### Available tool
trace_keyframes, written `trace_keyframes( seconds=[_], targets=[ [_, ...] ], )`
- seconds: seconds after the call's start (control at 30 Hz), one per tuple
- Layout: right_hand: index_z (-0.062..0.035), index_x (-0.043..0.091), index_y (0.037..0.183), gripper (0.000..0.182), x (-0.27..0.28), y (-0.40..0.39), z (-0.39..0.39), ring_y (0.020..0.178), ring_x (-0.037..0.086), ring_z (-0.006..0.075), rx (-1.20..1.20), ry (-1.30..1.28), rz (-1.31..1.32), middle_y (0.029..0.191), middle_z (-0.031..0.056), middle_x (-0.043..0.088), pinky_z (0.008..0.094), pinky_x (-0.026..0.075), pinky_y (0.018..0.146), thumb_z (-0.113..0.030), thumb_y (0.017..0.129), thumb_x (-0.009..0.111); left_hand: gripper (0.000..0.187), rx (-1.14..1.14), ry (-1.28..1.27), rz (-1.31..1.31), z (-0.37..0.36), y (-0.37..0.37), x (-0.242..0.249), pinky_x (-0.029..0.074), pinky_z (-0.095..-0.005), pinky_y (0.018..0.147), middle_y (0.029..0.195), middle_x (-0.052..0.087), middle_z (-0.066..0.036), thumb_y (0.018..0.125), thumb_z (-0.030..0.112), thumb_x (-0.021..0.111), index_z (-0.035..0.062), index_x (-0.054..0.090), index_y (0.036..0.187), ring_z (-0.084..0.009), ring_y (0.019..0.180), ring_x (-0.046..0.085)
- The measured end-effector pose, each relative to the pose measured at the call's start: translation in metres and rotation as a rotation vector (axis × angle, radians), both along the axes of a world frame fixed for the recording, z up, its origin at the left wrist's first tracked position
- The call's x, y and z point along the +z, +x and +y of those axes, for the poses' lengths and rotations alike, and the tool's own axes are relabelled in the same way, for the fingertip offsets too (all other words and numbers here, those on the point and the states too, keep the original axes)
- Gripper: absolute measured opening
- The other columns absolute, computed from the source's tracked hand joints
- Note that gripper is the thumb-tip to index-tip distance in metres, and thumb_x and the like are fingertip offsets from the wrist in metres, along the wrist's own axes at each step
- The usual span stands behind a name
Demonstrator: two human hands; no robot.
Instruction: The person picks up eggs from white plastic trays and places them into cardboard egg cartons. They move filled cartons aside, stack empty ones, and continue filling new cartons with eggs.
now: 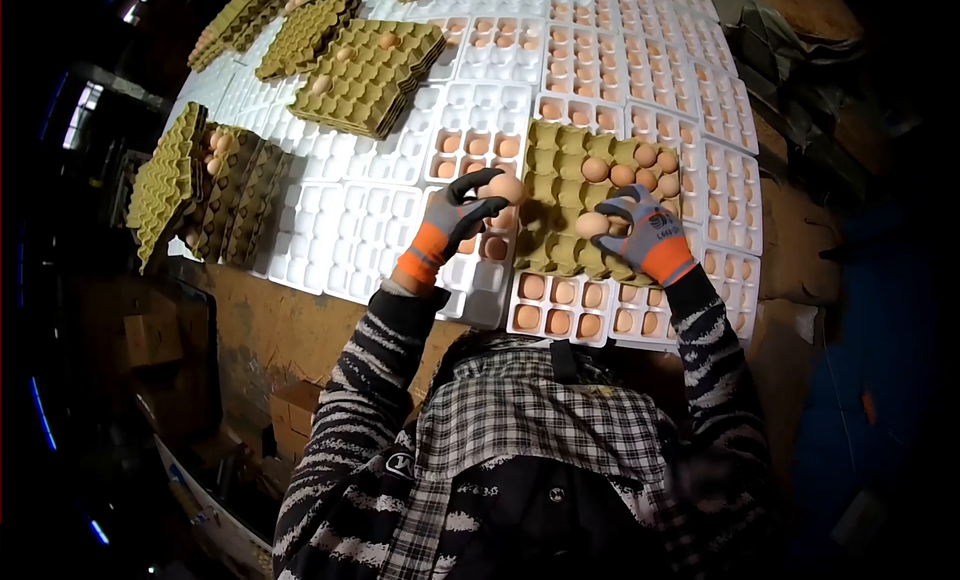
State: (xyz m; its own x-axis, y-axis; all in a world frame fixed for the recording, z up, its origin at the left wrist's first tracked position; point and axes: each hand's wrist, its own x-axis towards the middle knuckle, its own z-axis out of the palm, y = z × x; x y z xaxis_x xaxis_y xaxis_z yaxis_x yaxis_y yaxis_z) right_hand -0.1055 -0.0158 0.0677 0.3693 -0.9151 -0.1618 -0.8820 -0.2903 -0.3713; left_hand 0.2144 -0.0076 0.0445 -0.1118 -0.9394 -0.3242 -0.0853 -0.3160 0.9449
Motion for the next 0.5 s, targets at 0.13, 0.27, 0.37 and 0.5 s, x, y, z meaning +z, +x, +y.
trace_keyframes(
  seconds=[0.13, 0.27, 0.37, 0.5],
  targets=[
    [-0.0226, 0.068, 0.121, 0.048, 0.005, 0.086, 0.037, 0.111, 0.060, 0.0328, 0.309, 0.054, 0.032, 0.127, 0.0106, 0.053, 0.0437, 0.053, 0.091, -0.041, 0.077, 0.077, 0.048, 0.080, -0.234, -0.267, 0.063, 0.068, -0.025, 0.056, -0.0272, 0.083, 0.128, 0.062, -0.006, 0.079, 0.010, 0.083, 0.0067, 0.068, 0.124, -0.0126, 0.097, 0.063],
    [-0.0203, 0.070, 0.114, 0.026, -0.037, 0.159, 0.052, 0.101, 0.060, 0.0306, 0.483, -0.123, 0.275, 0.125, 0.0098, 0.053, 0.0390, 0.051, 0.074, -0.020, 0.092, 0.057, 0.053, 0.018, -0.211, -0.611, 0.104, 0.080, -0.030, 0.055, -0.0293, 0.076, 0.136, 0.055, -0.005, 0.073, 0.013, 0.086, 0.0124, 0.069, 0.124, -0.0137, 0.089, 0.064],
    [-0.0138, 0.069, 0.113, 0.025, -0.056, 0.181, 0.056, 0.097, 0.060, 0.0295, 0.593, -0.183, 0.409, 0.125, 0.0139, 0.053, 0.0383, 0.051, 0.073, -0.020, 0.092, 0.056, 0.050, 0.073, -0.205, -0.737, 0.113, 0.079, -0.035, 0.057, -0.0365, 0.075, 0.137, 0.055, -0.009, 0.075, 0.022, 0.082, 0.0226, 0.068, 0.123, -0.0237, 0.082, 0.065],
    [-0.0194, 0.057, 0.136, 0.042, -0.056, 0.194, 0.061, 0.091, 0.062, 0.0310, 0.632, -0.128, 0.274, 0.130, 0.0170, 0.052, 0.0389, 0.053, 0.073, -0.022, 0.093, 0.057, 0.052, 0.137, -0.363, -0.914, 0.123, 0.094, -0.064, 0.055, -0.0335, 0.069, 0.136, 0.055, -0.005, 0.076, 0.014, 0.082, 0.0208, 0.069, 0.125, -0.0177, 0.075, 0.062]
  ],
)
